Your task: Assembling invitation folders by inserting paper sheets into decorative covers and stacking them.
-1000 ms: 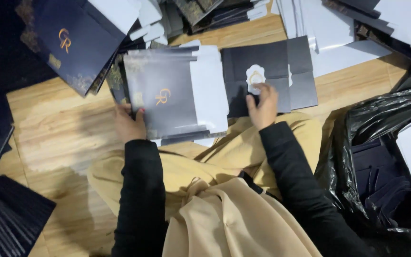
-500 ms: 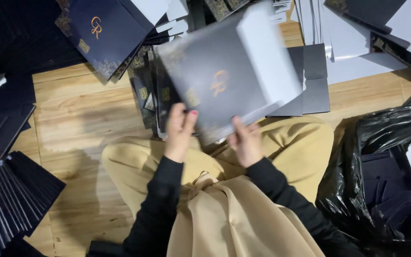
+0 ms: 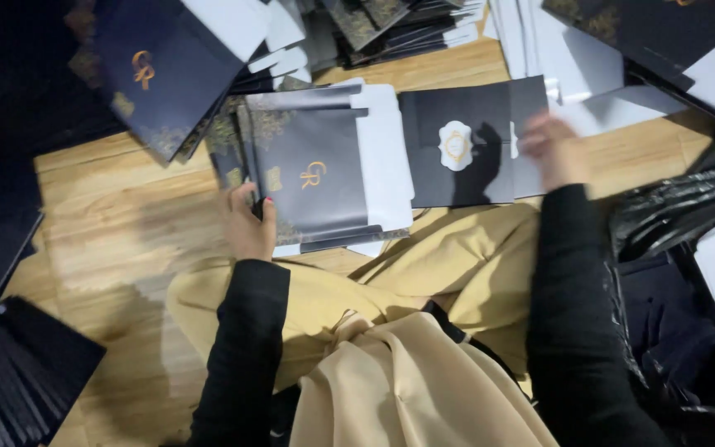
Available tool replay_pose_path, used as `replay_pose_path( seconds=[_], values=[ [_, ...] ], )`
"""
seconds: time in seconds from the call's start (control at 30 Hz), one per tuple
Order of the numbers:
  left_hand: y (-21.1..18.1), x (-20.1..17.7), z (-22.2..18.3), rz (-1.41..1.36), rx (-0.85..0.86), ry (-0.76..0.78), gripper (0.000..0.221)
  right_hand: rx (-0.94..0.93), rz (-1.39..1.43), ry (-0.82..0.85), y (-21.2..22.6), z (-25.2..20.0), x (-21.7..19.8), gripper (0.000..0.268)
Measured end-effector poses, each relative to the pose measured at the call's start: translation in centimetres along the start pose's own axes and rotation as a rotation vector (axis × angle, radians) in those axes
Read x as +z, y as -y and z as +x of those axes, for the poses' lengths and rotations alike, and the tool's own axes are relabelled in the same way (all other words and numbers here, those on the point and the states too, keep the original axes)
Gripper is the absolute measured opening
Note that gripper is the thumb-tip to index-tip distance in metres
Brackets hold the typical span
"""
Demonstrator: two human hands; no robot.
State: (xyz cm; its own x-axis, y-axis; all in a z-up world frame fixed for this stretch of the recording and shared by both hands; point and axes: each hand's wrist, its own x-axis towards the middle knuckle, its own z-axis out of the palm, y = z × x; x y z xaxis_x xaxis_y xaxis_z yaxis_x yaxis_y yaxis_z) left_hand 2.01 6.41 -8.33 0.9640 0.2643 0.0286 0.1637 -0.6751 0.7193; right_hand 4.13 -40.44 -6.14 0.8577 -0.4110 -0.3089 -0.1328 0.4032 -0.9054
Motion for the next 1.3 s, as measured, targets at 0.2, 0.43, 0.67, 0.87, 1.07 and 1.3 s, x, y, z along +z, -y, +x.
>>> replay_pose_path(
  seconds=[0.2,0.43,0.67,0.87,1.07,1.3],
  values=[
    [-5.1,6.9,-3.1,-0.164,0.183,0.166,0.037,0.013,-1.015,-0.346,-14.0,8.7,-7.5,0.031],
    [-10.5,16.9,-6.4,-0.702,-0.393,0.994,0.056,0.090,-1.052,-0.384,-10.4,5.9,-4.1,0.041],
    [-8.8,17.3,-4.7,-0.254,-0.120,1.045,0.048,0.071,-0.636,-0.312,-11.6,6.0,-3.9,0.042],
    [-13.7,7.6,1.8,0.987,0.965,1.007,0.067,-0.135,-0.638,-0.427,-6.4,3.3,-1.7,0.026],
    [-17.9,2.1,3.6,1.380,1.243,1.035,0.059,-0.148,-0.204,-0.624,-6.6,4.0,-4.7,0.006],
    [-11.1,6.5,6.7,1.374,1.223,1.047,0.027,-0.232,-0.004,-0.469,-3.9,1.2,-2.3,0.016]
  ],
)
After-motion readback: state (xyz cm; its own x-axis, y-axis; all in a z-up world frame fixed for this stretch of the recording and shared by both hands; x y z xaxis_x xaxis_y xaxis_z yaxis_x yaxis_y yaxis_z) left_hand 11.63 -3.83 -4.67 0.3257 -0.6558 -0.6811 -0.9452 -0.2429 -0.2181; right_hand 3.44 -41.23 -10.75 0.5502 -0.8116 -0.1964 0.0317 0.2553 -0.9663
